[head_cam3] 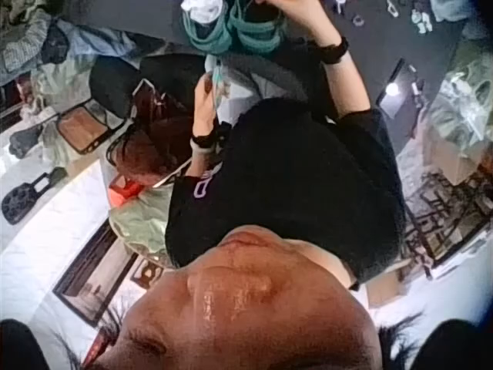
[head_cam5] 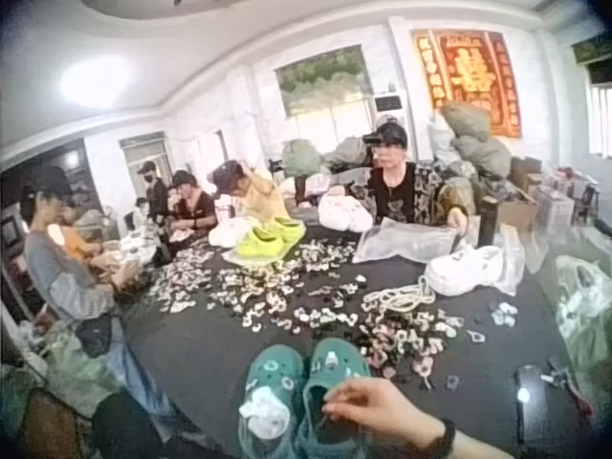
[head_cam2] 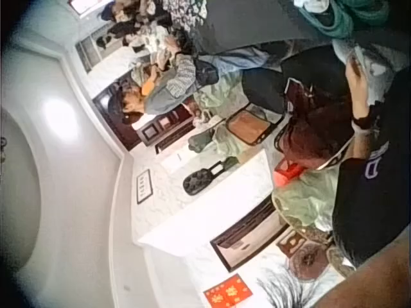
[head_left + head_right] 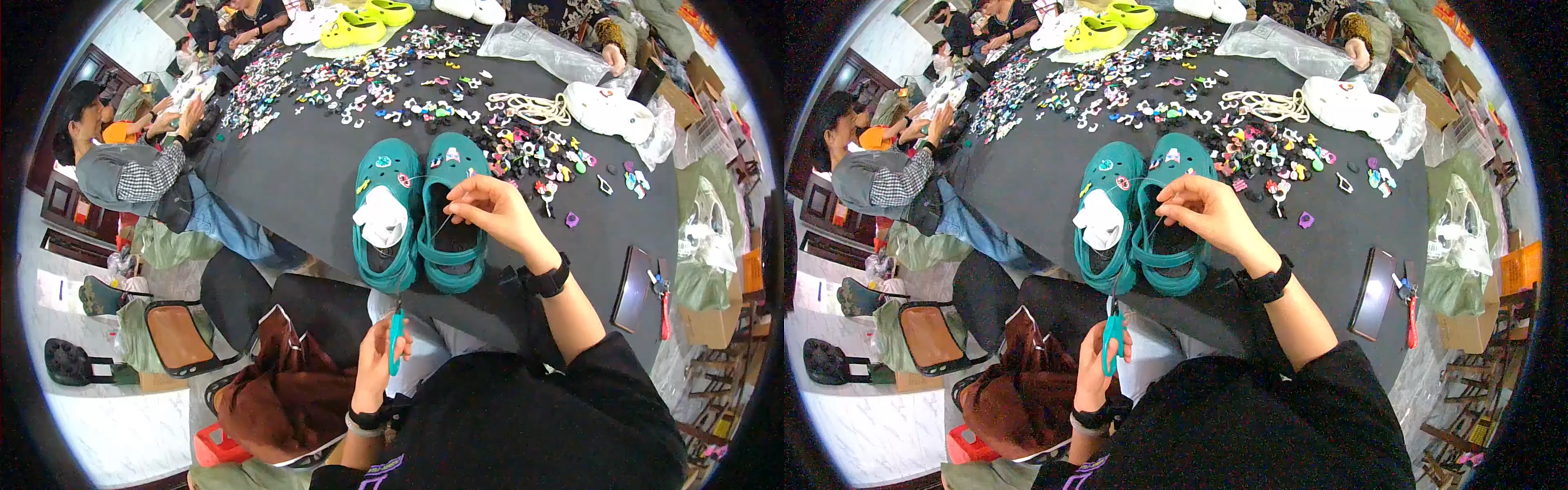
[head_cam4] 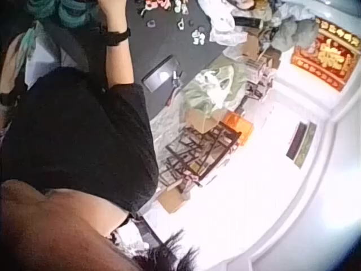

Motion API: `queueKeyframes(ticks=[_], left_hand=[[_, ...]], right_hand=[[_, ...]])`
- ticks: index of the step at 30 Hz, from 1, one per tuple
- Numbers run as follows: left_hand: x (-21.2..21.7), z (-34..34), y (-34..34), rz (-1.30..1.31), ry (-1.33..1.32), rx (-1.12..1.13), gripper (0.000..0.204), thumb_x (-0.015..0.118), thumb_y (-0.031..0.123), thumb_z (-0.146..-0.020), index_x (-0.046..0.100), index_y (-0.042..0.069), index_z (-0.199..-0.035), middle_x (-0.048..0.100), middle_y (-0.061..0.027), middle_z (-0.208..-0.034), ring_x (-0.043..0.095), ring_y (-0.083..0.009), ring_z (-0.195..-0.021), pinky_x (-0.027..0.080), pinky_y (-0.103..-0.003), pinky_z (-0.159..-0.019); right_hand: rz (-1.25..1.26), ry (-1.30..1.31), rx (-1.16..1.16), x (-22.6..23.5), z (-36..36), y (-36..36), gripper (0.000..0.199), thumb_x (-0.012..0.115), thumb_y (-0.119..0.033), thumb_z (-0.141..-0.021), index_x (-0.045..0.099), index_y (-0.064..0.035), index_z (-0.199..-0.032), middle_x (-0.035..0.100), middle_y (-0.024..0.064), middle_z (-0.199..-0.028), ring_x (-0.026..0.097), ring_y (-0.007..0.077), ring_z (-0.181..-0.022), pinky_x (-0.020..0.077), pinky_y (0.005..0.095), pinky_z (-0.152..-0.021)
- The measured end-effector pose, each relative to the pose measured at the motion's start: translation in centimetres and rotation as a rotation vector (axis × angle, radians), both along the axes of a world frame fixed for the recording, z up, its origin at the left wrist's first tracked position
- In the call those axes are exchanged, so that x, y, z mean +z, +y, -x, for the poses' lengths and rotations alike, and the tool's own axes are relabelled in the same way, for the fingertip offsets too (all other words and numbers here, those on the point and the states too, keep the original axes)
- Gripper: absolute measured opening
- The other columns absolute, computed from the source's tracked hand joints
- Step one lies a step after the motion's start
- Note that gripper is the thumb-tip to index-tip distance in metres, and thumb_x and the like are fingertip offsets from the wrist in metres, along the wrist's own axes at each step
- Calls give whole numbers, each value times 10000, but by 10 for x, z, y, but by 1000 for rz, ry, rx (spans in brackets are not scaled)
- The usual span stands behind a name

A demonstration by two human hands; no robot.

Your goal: The recorder is decorating rubber clogs (crocs) with various colorful charms, using scissors to trim or adjust components as needed.

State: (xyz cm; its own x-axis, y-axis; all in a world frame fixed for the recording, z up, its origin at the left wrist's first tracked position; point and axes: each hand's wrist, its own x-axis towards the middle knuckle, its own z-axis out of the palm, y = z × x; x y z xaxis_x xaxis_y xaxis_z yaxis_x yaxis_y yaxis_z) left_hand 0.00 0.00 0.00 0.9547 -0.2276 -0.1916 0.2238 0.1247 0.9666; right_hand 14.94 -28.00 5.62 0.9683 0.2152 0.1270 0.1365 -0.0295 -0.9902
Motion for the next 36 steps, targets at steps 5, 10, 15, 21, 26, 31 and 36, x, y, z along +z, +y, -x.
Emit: queueKeyframes(ticks=[5, 10, 15, 21, 26, 31, 36], left_hand=[[-5, -4, -33, 365, 192, 3, 459, 578, 340, -972, 519, -45, -1216, 618, -110, -932, 611, -181, -766, 521, -323, -651], [-6, -13, -41, 449, 243, -32, 577, 454, 485, -993, 517, -35, -1232, 622, -133, -959, 625, -239, -822, 531, -386, -687], [4, -17, -52, 423, 243, 5, 481, 481, 422, -1003, 528, -14, -1199, 626, -125, -920, 640, -221, -783, 538, -374, -688], [4, -13, -55, 418, 256, 26, 378, 537, 320, -997, 541, -12, -1179, 627, -115, -915, 642, -213, -755, 539, -359, -673], [3, -9, -42, 280, 246, -36, 318, 589, 215, -970, 538, -31, -1165, 630, -112, -904, 638, -204, -744, 533, -335, -664], [-10, 7, 18, -49, 130, -133, 280, 614, 136, -945, 540, -41, -1149, 641, -100, -916, 627, -176, -743, 525, -315, -682], [-52, 26, 91, -122, 156, 241, 259, 631, 194, -946, 581, -7, -1101, 626, -34, -872, 578, -103, -720, 478, -248, -665]], right_hand=[[-47, 33, -9, 3, 1, -4, 170, 677, -63, -886, 641, -9, -1043, 698, 61, -895, 676, 119, -811, 540, 250, -725], [-70, 39, -19, 0, 0, -2, 166, 683, -64, -882, 643, -9, -1033, 696, 53, -883, 679, 120, -802, 540, 250, -725], [-79, 51, -16, -1, 2, 0, 163, 689, -68, -878, 643, -8, -1022, 692, 49, -879, 682, 124, -793, 540, 251, -718], [-77, 59, -22, 0, 1, -1, 159, 692, -67, -878, 642, -6, -1016, 690, 63, -897, 684, 134, -796, 541, 253, -712], [-71, 49, -36, 2, -4, -5, 171, 692, -70, -882, 641, -1, -1030, 690, 72, -914, 685, 139, -809, 543, 254, -715], [1, -78, -195, 34, 6, -22, 178, 682, -77, -895, 636, 12, -1042, 703, 82, -955, 683, 151, -830, 544, 262, -732], [-25, -299, -539, 64, 40, -64, 156, 628, -27, -912, 612, -13, -1066, 702, 94, -924, 667, 143, -801, 524, 248, -691]])
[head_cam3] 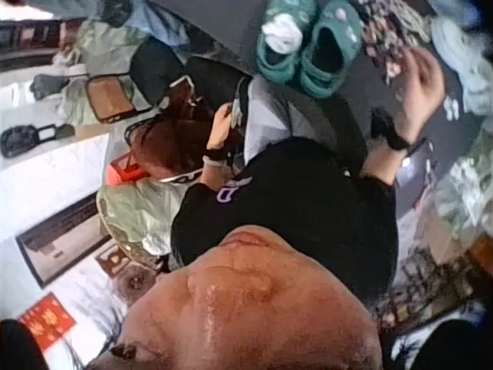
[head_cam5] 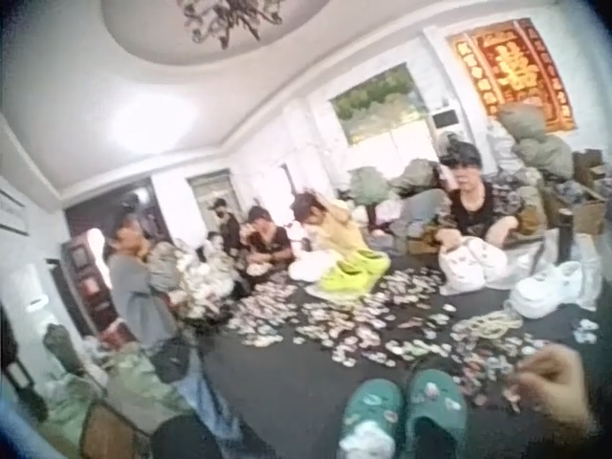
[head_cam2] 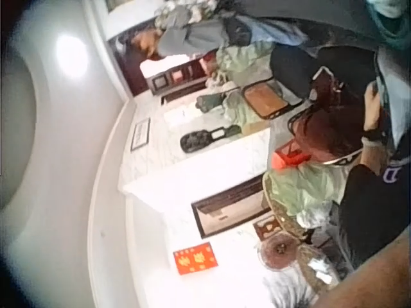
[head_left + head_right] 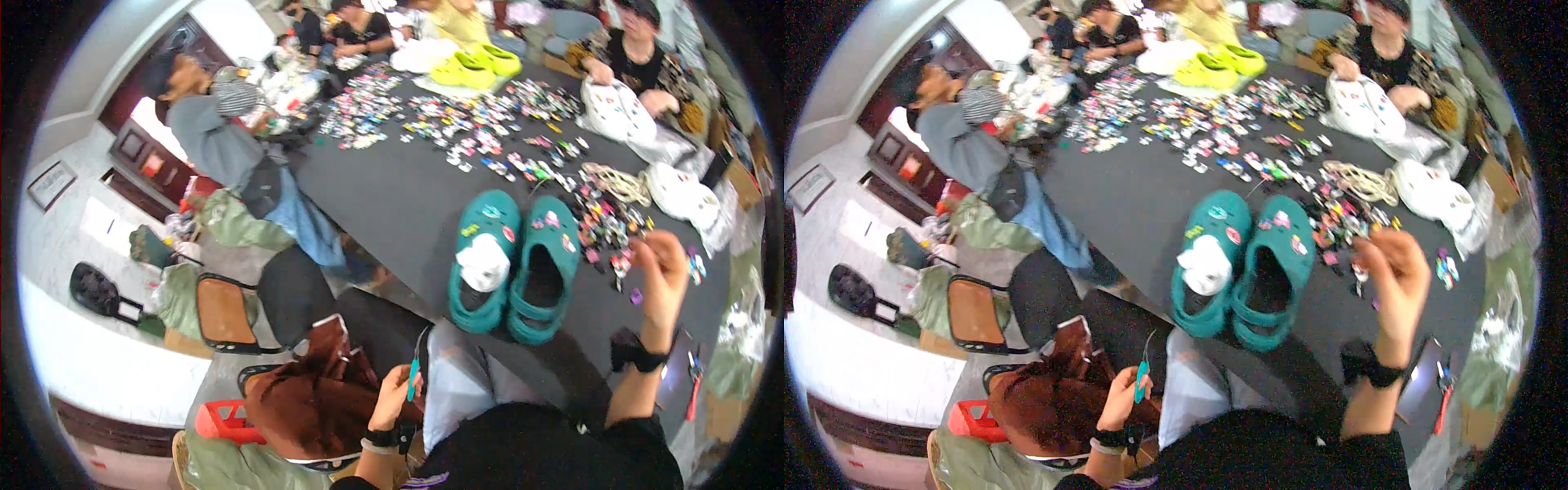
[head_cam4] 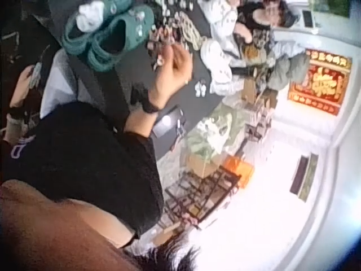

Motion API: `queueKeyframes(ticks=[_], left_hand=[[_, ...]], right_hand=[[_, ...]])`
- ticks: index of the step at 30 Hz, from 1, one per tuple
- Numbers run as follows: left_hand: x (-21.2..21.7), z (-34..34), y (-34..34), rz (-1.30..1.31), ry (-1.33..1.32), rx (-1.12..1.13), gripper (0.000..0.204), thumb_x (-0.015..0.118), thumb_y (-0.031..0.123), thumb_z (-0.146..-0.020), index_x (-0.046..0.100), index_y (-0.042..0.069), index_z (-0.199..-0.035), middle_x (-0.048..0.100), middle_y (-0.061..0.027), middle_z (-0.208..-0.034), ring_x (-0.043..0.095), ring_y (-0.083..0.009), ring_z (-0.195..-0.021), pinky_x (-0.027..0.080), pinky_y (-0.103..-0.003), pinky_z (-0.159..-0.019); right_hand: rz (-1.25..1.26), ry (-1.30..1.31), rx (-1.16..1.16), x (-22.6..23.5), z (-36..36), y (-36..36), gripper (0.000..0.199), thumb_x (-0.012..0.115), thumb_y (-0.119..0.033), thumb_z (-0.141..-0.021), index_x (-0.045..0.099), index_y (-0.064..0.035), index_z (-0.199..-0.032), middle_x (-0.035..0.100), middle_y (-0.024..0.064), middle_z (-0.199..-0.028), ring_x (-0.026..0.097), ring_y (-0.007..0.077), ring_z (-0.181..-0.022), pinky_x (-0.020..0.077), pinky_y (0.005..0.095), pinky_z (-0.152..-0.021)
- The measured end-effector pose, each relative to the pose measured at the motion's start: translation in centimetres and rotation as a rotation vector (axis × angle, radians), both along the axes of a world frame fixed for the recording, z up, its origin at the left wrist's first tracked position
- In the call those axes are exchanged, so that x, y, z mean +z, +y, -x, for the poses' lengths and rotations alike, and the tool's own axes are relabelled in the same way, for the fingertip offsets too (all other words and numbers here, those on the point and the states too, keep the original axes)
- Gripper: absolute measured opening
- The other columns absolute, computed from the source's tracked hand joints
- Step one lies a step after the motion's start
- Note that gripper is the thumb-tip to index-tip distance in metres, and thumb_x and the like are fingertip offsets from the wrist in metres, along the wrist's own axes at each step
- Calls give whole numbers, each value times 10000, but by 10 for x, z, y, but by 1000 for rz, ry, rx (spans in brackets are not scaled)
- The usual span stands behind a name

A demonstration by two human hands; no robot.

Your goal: The recorder is decorating rubber clogs (crocs) with various colorful charms, using scissors to trim or adjust components as needed.

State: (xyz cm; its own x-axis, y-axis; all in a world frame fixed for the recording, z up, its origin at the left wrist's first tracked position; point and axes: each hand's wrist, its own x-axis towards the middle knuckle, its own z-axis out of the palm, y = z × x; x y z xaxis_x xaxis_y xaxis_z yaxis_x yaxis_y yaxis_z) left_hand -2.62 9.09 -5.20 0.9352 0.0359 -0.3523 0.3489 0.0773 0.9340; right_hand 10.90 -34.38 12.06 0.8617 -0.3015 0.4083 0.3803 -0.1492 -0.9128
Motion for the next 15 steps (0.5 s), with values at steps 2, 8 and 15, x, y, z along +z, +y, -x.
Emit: queueKeyframes(ticks=[2, 8, 15], left_hand=[[-32, 5, 30, -54, 47, 170, 262, 648, 206, -933, 588, -9, -1071, 633, -41, -866, 582, -116, -712, 480, -255, -654], [-157, 3, 101, -186, 167, 487, 197, 672, 157, -897, 590, -12, -957, 615, -59, -844, 599, -167, -741, 501, -299, -669], [-266, -29, 125, -791, 216, 692, 382, 801, 96, -703, 549, -38, -957, 622, -145, -917, 629, -300, -851, 518, -395, -757]], right_hand=[[-88, -72, -30, -7, 5, -14, 114, 606, -13, -915, 606, -35, -1027, 692, 78, -900, 652, 125, -792, 498, 234, -644], [-187, -122, 168, -7, 24, 3, 103, 586, 1, -898, 556, -29, -991, 676, 99, -851, 574, 103, -643, 465, 242, -586], [-153, -109, 257, 2, 52, 26, 153, 634, -21, -870, 538, -22, -988, 672, 120, -786, 591, 110, -554, 483, 211, -508]])
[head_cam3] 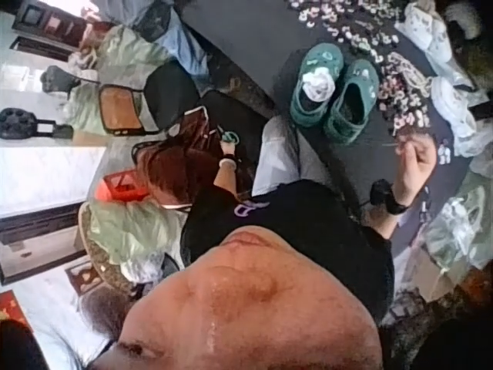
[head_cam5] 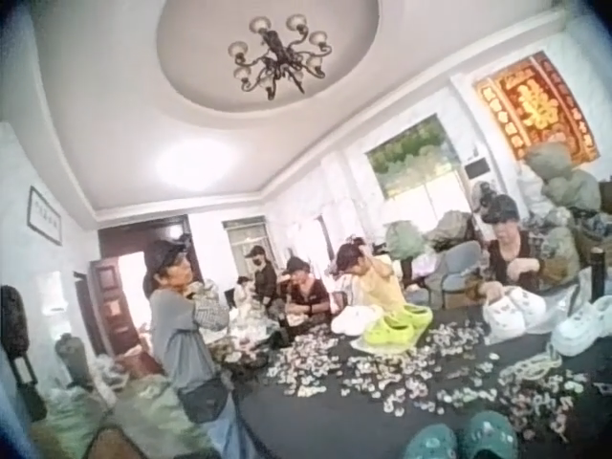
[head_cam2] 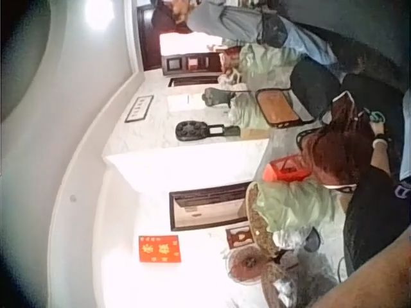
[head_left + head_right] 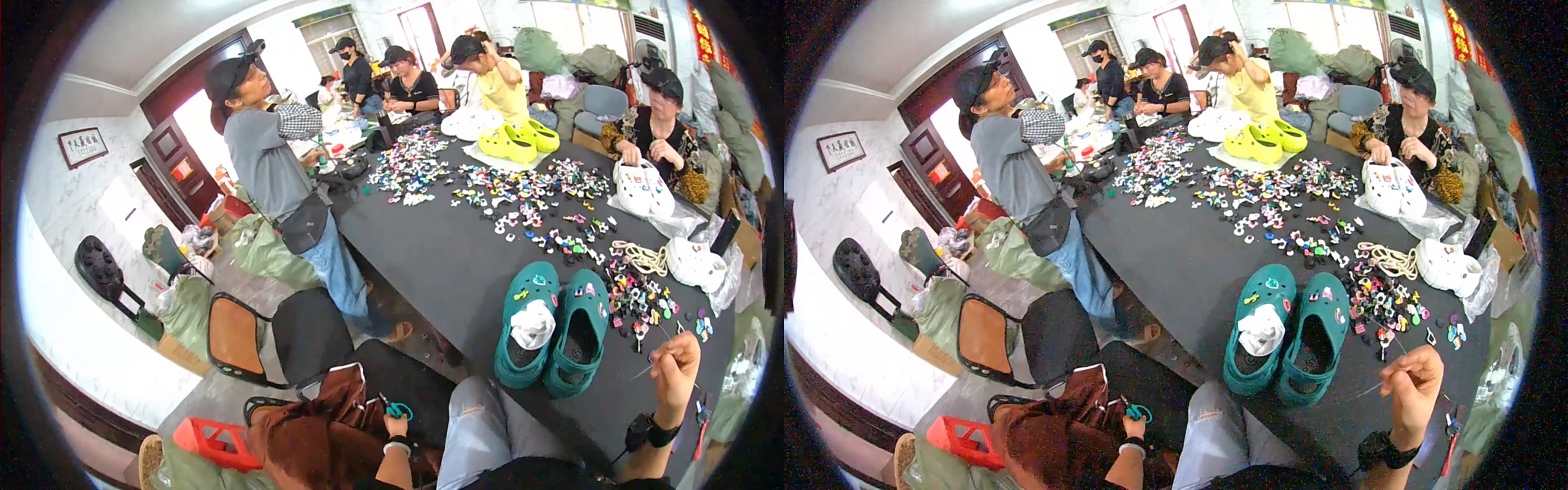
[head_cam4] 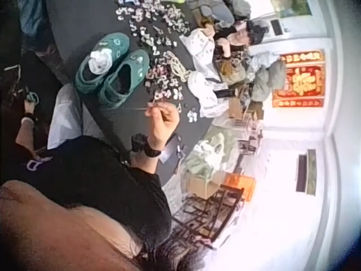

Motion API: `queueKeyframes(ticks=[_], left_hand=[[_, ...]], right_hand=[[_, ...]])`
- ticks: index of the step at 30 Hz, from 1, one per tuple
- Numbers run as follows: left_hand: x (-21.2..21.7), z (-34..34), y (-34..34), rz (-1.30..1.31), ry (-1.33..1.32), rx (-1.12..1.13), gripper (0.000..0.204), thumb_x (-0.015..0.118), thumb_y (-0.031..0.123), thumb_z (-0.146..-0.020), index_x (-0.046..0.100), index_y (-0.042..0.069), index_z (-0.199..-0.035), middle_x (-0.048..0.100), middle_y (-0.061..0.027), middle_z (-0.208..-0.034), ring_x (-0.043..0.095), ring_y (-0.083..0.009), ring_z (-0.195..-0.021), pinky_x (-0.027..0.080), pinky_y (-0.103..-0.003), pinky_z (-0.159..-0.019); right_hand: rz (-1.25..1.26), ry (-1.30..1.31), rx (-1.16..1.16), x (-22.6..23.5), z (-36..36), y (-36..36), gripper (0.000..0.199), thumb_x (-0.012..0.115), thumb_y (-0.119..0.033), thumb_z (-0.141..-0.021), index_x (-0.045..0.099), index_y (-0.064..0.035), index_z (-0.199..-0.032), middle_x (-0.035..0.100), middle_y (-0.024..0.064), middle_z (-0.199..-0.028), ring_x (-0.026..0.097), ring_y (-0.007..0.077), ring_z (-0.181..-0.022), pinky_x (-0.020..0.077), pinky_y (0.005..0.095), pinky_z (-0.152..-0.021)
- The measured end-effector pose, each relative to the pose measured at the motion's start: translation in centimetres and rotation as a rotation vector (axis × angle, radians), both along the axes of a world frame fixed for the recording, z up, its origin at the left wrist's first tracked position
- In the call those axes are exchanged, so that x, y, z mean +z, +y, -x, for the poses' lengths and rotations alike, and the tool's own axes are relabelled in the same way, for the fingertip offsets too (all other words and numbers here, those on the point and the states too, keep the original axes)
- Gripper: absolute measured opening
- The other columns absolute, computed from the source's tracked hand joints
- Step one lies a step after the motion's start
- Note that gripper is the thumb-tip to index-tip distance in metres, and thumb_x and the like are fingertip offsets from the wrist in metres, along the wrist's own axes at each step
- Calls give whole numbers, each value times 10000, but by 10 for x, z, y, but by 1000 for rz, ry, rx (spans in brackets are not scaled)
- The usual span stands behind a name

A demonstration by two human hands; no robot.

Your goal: The recorder is decorating rubber clogs (crocs) with various colorful charms, using scissors to trim or adjust components as needed.

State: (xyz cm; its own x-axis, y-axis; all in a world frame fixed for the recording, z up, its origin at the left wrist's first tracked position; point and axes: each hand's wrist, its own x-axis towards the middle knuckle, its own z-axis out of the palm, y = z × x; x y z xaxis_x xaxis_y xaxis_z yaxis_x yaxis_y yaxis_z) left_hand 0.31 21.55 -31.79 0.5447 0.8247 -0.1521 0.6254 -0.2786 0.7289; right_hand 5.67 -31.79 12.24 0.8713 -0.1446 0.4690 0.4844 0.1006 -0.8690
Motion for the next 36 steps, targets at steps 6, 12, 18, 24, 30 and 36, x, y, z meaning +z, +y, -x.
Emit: queueKeyframes(ticks=[6, 12, 18, 24, 30, 36], left_hand=[[-42, -17, 8, -51, 253, -181, 433, 733, 80, -724, 536, -87, -1071, 590, -273, -1095, 554, -435, -1064, 446, -487, -937], [-26, -11, 0, 54, 204, -129, 503, 704, 117, -782, 477, -111, -1168, 522, -307, -1189, 495, -446, -1138, 411, -469, -1001], [41, 37, 23, -123, -224, -247, 521, 677, 63, -791, 536, -41, -1281, 616, -199, -1160, 591, -333, -1025, 450, -422, -918], [266, 51, -59, 463, -624, -360, 327, 649, 36, -903, 583, -8, -1220, 613, -79, -1201, 582, -155, -1095, 444, -297, -980], [367, 72, -125, 35, -461, -1009, 546, 749, 55, -761, 579, 55, -1279, 573, -143, -1313, 625, -226, -996, 503, -297, -799], [315, 88, -140, 192, -36, -1196, 261, 697, 140, -840, 661, 9, -1064, 684, -155, -946, 669, -289, -838, 532, -367, -730]], right_hand=[[-82, 62, 122, 9, 17, 30, 207, 716, -87, -838, 529, -29, -902, 674, 142, -724, 592, 131, -491, 474, 230, -445], [16, 512, 586, 1, 15, 99, 395, 661, 17, -879, 535, 20, -1253, 719, 180, -952, 687, 176, -752, 551, 286, -695], [80, 605, 905, -52, -9, 163, 345, 654, -53, -915, 526, -34, -1235, 715, 94, -950, 660, 113, -769, 523, 252, -675], [38, 630, 930, -95, -7, 186, 143, 647, -34, -910, 575, -19, -1033, 716, 84, -944, 667, 114, -830, 532, 263, -738], [688, 111, 955, -103, 13, 201, 87, 707, -28, -830, 641, -30, -886, 709, 73, -840, 689, 174, -753, 524, 292, -674], [860, -104, 1186, -102, 31, 204, 148, 706, -34, -808, 666, -39, -951, 693, 115, -885, 682, 297, -808, 540, 366, -711]])
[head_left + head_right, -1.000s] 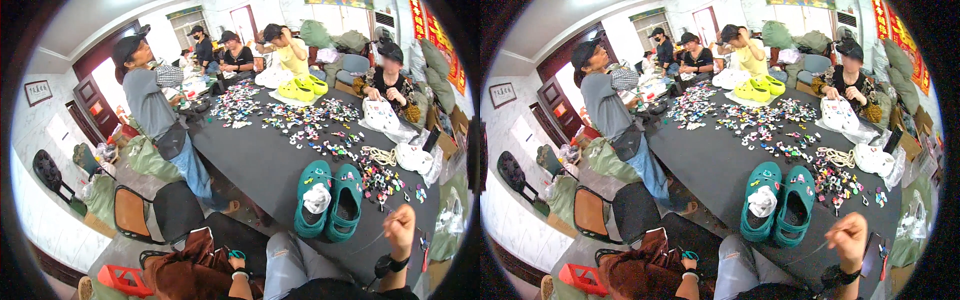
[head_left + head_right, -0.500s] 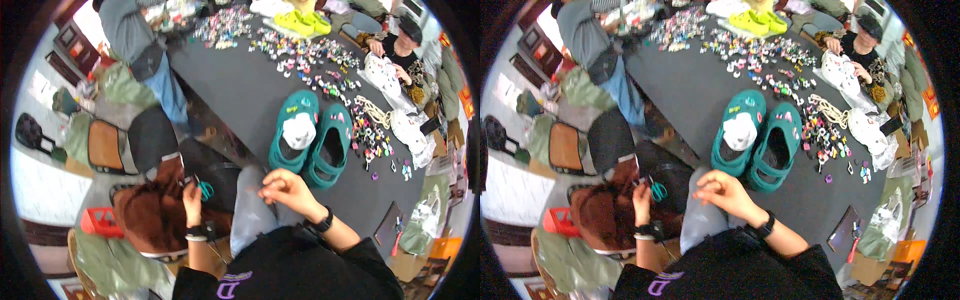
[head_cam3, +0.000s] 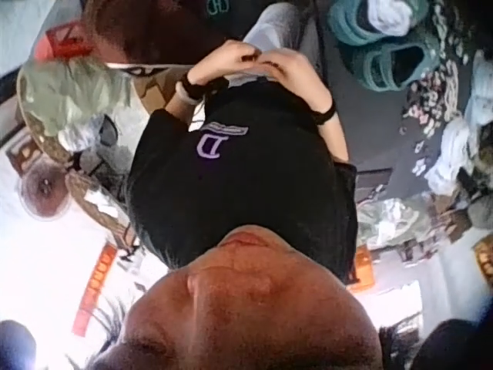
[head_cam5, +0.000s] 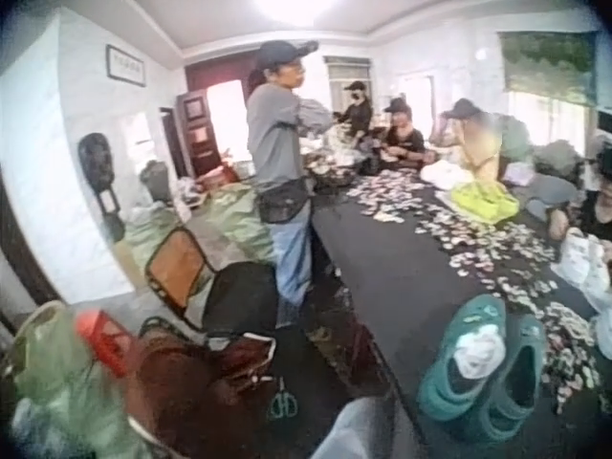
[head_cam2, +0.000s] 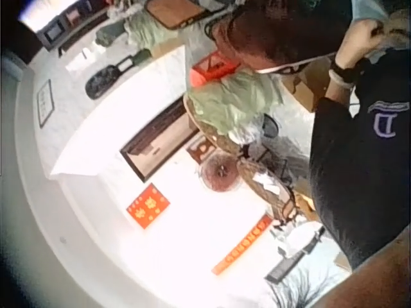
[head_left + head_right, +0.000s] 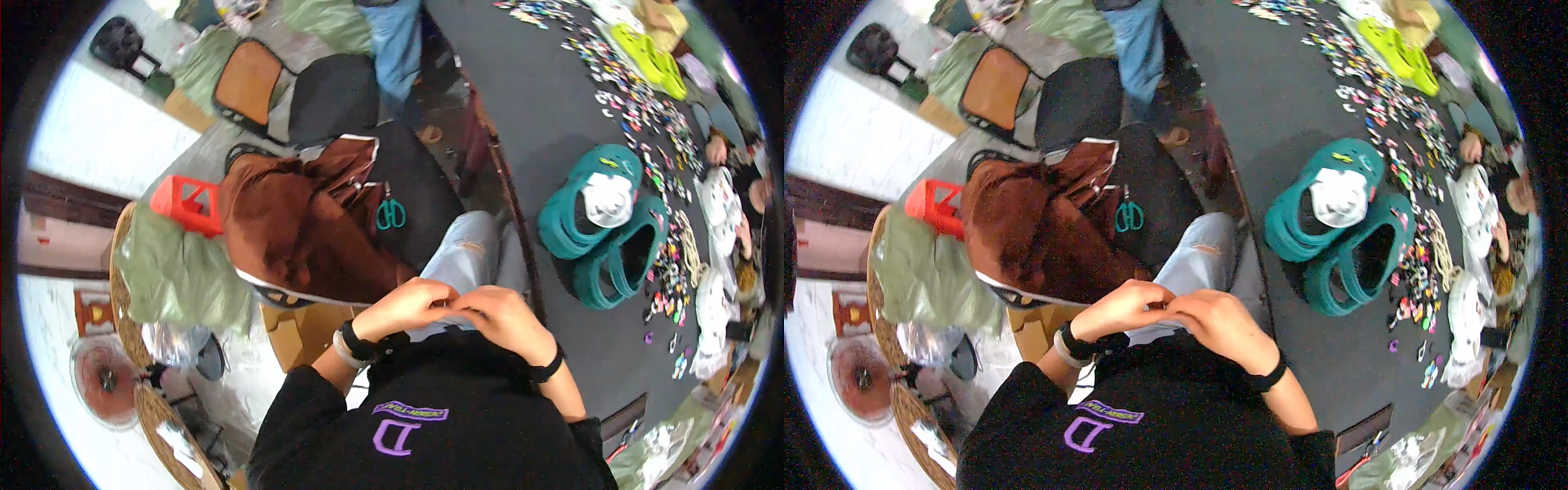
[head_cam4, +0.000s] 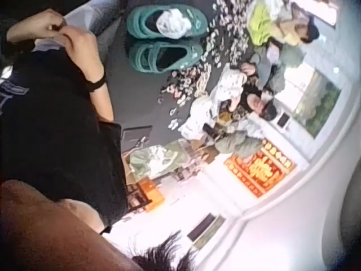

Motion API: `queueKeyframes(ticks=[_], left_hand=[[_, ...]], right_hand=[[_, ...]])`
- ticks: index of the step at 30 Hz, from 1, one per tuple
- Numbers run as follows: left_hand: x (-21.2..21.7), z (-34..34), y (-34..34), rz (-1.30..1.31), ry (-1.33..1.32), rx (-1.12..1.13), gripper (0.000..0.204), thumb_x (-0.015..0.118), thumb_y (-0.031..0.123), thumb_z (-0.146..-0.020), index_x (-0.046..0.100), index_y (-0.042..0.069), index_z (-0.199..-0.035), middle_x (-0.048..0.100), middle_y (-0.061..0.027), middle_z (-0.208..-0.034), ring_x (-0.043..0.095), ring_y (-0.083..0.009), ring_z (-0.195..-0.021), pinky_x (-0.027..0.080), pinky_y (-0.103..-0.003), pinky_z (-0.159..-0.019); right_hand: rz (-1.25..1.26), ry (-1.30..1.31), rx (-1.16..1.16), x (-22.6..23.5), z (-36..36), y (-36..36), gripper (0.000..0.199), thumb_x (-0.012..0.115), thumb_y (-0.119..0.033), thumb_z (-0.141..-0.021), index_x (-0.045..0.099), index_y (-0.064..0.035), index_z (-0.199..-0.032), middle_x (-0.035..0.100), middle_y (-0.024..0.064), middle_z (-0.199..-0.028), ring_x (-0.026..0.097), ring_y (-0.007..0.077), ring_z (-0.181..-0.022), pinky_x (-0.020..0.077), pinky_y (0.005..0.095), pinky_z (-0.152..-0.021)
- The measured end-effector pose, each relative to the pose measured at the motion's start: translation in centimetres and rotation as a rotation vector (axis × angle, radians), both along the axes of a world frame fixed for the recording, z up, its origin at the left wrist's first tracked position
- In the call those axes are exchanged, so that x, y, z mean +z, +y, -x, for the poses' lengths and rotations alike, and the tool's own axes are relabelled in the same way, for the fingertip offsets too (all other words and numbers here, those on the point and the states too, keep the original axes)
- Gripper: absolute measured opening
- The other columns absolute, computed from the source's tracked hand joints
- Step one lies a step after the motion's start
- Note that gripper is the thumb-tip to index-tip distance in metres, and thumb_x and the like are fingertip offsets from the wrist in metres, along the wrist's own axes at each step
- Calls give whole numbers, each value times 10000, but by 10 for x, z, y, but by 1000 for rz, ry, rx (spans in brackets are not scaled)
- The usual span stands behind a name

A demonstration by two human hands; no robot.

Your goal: The recorder is decorating rubber clogs (crocs) with various colorful charms, using scissors to trim or adjust components as needed.

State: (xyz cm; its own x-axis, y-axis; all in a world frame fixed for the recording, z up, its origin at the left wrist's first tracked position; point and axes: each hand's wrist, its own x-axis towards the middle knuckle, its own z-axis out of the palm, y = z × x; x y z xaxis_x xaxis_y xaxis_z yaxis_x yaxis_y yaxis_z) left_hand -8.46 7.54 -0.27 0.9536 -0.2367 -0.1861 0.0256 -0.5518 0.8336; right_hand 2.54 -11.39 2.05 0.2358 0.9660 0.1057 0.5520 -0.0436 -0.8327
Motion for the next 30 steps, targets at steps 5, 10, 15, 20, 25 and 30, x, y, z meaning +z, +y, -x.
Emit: queueKeyframes(ticks=[5, 10, 15, 20, 25, 30], left_hand=[[-57, 69, 36, 261, 269, 487, 184, 650, 137, -900, 690, -13, -999, 693, -97, -827, 633, -129, -677, 516, -295, -611], [-254, 303, 111, -33, 462, 633, 261, 635, 191, -891, 664, -68, -878, 680, -123, -741, 642, -195, -541, 509, -290, -488], [-315, 360, 116, 231, 351, 1780, 178, 661, 47, -818, 674, -43, -971, 683, -118, -788, 653, -182, -583, 538, -309, -493], [-375, 349, 117, 123, 309, 1886, 447, 708, 18, -773, 579, -38, -1198, 683, -118, -835, 661, -192, -669, 542, -295, -573], [-427, 368, 127, 611, 535, 1937, 783, 763, 45, -734, 392, 20, -1422, 661, -167, -1067, 657, -252, -915, 538, -332, -787], [-442, 353, 134, 767, 572, 1901, 565, 693, 213, -819, 427, 63, -1295, 554, -137, -1148, 593, -274, -930, 518, -447, -795]], right_hand=[[67, 147, -217, 0, -4, -8, 552, 709, 20, -795, 550, -76, -1315, 655, 151, -1153, 681, 224, -855, 545, 320, -737], [86, 218, -263, 5, -15, -10, 622, 683, 69, -799, 479, -62, -1371, 637, 129, -1234, 675, 187, -889, 530, 294, -753], [145, 207, -363, 6, -32, -26, 574, 643, 57, -832, 490, -67, -1371, 635, 113, -1220, 668, 175, -901, 519, 301, -784], [174, 149, -446, 19, -32, -30, 552, 623, 66, -839, 493, -47, -1363, 634, 109, -1223, 663, 170, -908, 507, 302, -827], [149, 197, -513, 39, -28, -38, 529, 610, 72, -840, 500, -32, -1347, 634, 99, -1220, 660, 173, -916, 497, 304, -864], [76, 210, -560, 61, -36, -70, 502, 632, 14, -846, 503, -7, -1331, 635, 132, -1212, 651, 188, -933, 485, 323, -890]])
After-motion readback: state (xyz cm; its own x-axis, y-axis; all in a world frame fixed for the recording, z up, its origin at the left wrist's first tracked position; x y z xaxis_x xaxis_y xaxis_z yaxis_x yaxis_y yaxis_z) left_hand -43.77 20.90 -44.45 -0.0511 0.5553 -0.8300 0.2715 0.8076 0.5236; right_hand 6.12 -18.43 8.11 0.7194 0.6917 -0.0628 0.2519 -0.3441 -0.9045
